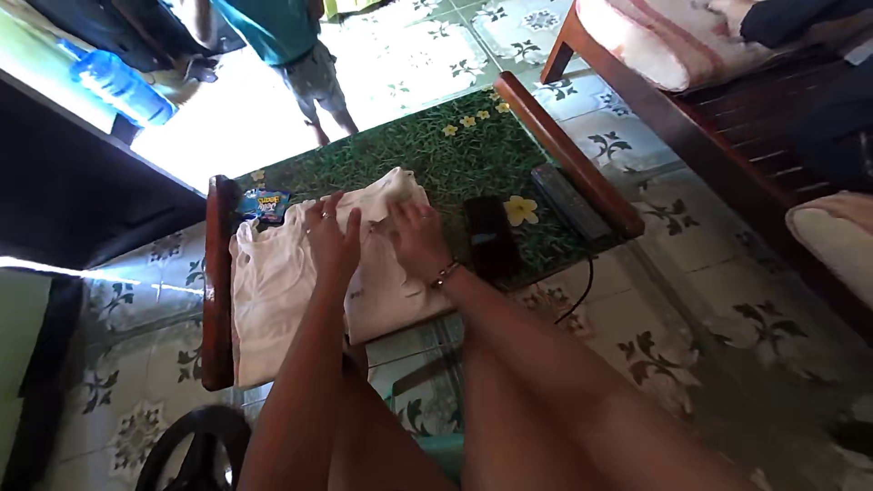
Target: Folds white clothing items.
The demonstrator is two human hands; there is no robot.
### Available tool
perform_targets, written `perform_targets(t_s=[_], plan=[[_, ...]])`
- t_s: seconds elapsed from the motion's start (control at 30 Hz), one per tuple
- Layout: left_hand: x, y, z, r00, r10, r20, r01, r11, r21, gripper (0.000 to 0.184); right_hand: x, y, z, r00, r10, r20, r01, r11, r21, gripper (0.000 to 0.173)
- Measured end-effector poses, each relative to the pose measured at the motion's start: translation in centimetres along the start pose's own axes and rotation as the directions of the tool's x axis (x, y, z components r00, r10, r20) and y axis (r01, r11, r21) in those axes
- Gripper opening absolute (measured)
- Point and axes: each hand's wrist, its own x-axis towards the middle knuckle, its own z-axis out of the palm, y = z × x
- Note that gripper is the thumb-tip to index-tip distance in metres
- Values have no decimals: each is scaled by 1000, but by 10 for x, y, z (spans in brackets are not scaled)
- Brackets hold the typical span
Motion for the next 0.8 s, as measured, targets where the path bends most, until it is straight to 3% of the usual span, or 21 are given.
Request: perform_targets(t_s=[0.07, 0.17, 0.2, 0.3, 0.33, 0.43, 0.53, 0.67, 0.73, 0.8], plan=[[18, 22, 7, 988, 49, 147, -54, 998, 28, 55, -1, -10, 7, 994, -3, 110, 8, 999, -44, 56], [45, 36, 27, 943, 18, 332, -75, 984, 160, 75, -2, -17, 6, 970, 24, 241, 5, 993, -120, 51], [52, 37, 34, 930, 7, 367, -91, 973, 212, 74, -3, -17, 8, 968, 30, 248, 2, 992, -127, 50], [65, 43, 42, 922, -50, 385, -88, 939, 333, 37, -9, -11, 13, 974, 65, 219, -56, 997, -47, 56], [70, 45, 42, 920, -88, 381, -50, 940, 338, 37, -11, -8, 15, 978, 73, 194, -73, 997, -8, 57], [83, 40, 41, 898, -187, 398, 84, 961, 263, 45, -19, 3, 22, 991, 83, 101, -95, 987, 126, 58], [84, 34, 41, 877, -274, 394, 266, 961, 75, 43, -23, 10, 30, 997, 82, 9, -82, 975, 204, 54], [79, 40, 38, 855, -344, 389, 397, 915, -64, 40, -22, 13, 25, 993, 115, 29, -118, 946, 302, 49], [76, 36, 38, 881, -278, 383, 338, 936, -99, 40, -17, 18, 17, 984, 157, 83, -177, 881, 439, 47], [72, 28, 31, 931, -109, 348, 154, 983, -103, 41, -7, 27, 5, 967, 219, 131, -254, 769, 586, 48]])
